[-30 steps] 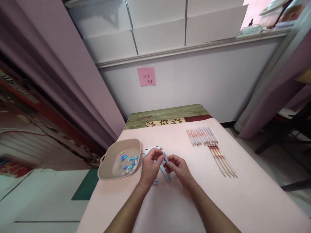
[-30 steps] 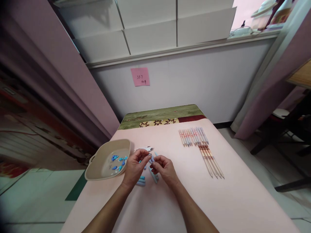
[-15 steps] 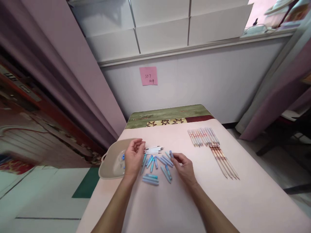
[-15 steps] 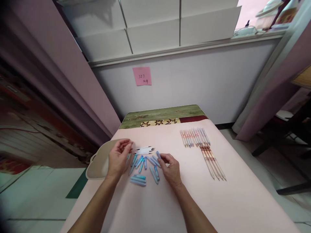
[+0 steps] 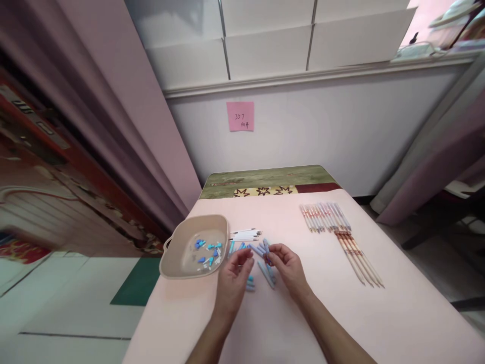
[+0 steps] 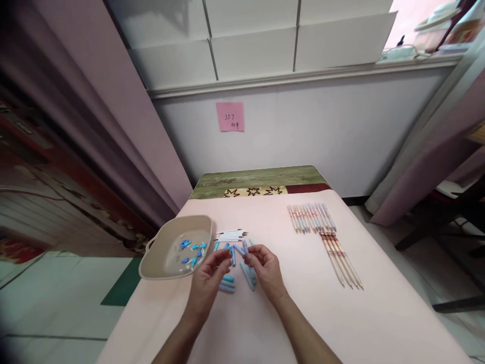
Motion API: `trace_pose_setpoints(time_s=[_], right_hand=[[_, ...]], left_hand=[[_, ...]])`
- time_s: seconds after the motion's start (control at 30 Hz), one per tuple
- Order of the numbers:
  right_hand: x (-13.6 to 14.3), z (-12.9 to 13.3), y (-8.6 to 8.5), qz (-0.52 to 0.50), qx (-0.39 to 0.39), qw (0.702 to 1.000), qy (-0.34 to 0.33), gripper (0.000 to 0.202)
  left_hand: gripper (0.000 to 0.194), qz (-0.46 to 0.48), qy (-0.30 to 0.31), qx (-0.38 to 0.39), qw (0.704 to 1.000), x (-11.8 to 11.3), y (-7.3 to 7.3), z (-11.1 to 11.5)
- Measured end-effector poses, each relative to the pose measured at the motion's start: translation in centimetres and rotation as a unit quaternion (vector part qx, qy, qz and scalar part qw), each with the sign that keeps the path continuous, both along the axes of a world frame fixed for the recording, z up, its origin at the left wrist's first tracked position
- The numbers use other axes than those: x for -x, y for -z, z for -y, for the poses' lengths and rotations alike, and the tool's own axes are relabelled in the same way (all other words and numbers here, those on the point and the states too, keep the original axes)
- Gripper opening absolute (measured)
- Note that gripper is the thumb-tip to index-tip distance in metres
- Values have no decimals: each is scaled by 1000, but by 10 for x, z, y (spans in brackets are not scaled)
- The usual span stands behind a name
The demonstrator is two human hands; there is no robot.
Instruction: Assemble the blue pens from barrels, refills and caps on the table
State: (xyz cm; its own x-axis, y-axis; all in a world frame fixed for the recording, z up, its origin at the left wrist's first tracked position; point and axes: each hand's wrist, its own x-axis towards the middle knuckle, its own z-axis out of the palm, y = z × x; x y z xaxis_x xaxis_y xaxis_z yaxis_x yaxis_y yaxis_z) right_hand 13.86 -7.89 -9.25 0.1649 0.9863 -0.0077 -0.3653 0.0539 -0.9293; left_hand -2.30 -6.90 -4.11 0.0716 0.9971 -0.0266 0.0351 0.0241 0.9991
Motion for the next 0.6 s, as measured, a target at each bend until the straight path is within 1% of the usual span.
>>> trace_pose_setpoints(time_s=[0.1, 0.17, 0.23, 0.3, 0.37, 0.43, 0.47, 0.53, 0.6], right_hand=[[13, 6, -5, -23, 0, 999, -44, 25], [21, 11, -6, -34, -4, 997, -65, 25], [29, 16, -7, -25, -9, 997, -75, 24], [32, 22, -8, 29, -23, 996, -85, 21], [28, 25, -10, 123, -41, 988, -87, 20], [16, 25, -11, 204, -41, 976, -61, 22], [8, 23, -11, 225, -30, 973, -36, 24], [-8, 18, -12, 234, 1, 972, 18, 27], [-18, 15, -18, 231, 23, 971, 50, 29]], left_hand=[[33, 57, 23, 41, 997, -14, 6, 8], [29, 88, 35, 58, 994, -16, 7, 11], [24, 110, 27, 72, 991, -14, 9, 13], [22, 118, 9, 91, 989, -7, 11, 15], [23, 122, -11, 107, 987, 3, 12, 17], [28, 128, -34, 118, 984, 17, 13, 17], [31, 132, -47, 122, 983, 23, 13, 17], [37, 141, -63, 125, 980, 35, 12, 18], [41, 154, -66, 124, 978, 42, 11, 20]])
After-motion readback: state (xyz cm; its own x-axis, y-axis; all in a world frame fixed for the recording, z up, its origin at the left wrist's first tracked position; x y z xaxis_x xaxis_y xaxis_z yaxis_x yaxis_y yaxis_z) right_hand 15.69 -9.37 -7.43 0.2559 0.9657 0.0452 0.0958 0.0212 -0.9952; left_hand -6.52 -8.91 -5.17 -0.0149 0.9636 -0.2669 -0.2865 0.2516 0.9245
